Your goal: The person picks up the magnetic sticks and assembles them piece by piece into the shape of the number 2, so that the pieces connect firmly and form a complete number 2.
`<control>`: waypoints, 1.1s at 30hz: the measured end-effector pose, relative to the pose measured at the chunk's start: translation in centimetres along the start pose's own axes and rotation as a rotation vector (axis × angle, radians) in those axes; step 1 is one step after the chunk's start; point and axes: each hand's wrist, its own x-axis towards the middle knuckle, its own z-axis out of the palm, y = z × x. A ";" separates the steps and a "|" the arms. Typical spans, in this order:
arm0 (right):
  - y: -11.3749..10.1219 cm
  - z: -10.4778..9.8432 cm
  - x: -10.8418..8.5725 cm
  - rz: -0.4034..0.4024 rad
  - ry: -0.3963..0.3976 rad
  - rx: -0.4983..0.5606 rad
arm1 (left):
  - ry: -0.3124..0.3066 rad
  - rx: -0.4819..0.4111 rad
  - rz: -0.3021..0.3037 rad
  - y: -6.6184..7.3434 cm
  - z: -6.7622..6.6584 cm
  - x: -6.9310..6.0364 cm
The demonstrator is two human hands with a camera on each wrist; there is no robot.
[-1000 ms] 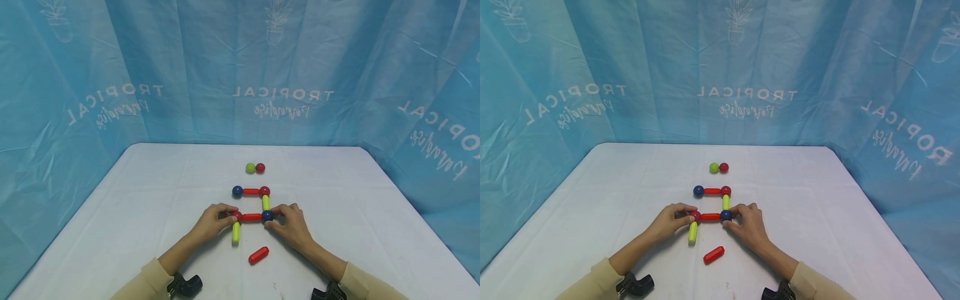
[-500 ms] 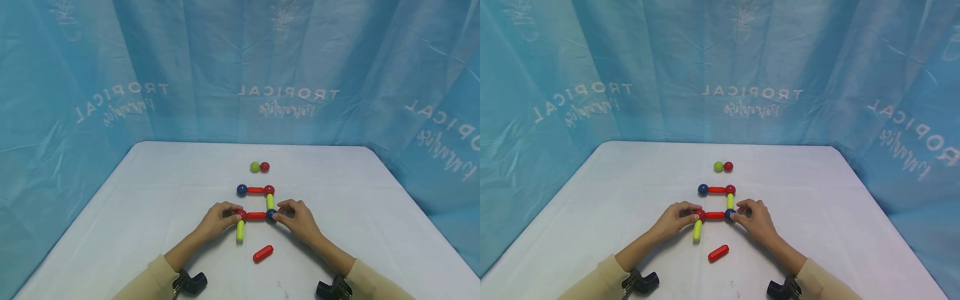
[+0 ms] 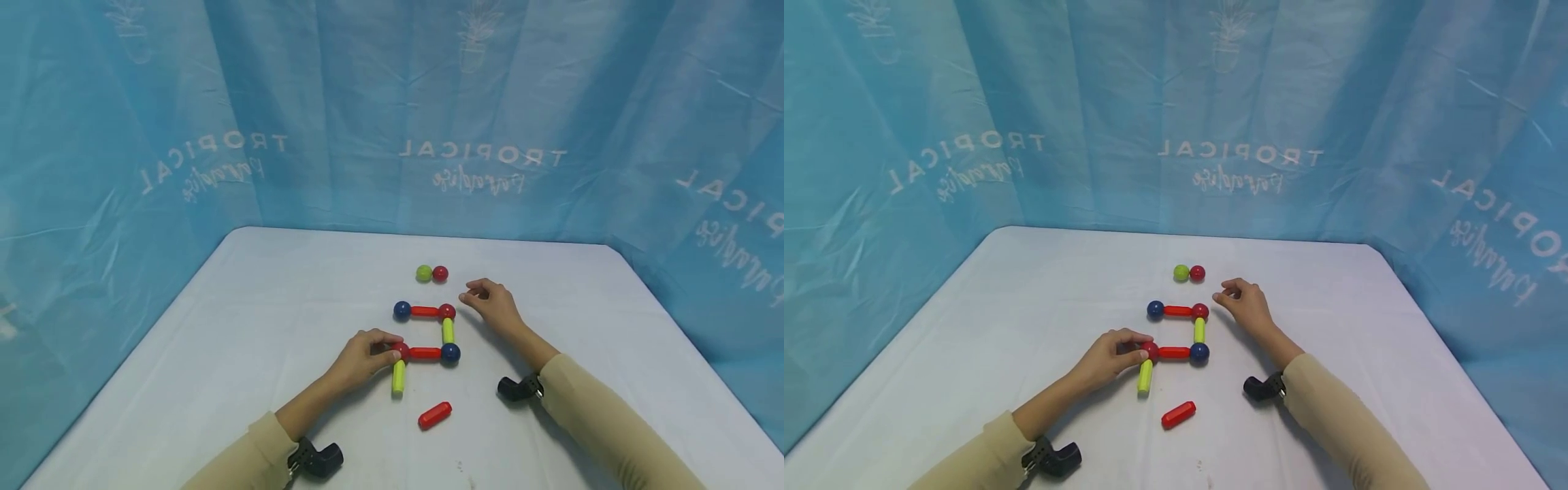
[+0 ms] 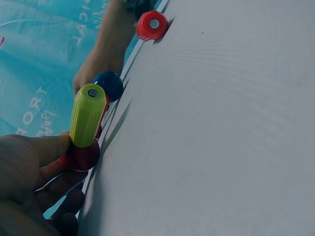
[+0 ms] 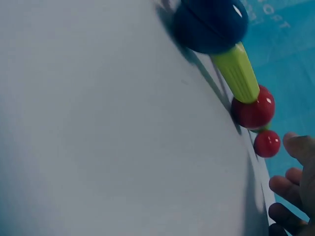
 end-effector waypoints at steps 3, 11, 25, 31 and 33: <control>-0.1 0.0 1.8 0.031 -0.028 0.016 | 0.000 0.000 0.000 0.2 0.1 0.0; -1.0 1.0 5.0 0.064 -0.045 0.043 | 0.006 0.000 0.014 0.2 0.2 0.0; -2.1 2.9 6.3 0.081 -0.025 -0.110 | 0.014 -0.018 0.023 0.4 0.1 -0.3; -1.9 3.0 6.1 0.083 -0.019 -0.099 | 0.019 -0.020 0.042 0.2 0.1 -0.3; -1.9 2.8 5.8 0.081 -0.025 -0.087 | 0.020 -0.014 0.038 0.1 0.0 -0.4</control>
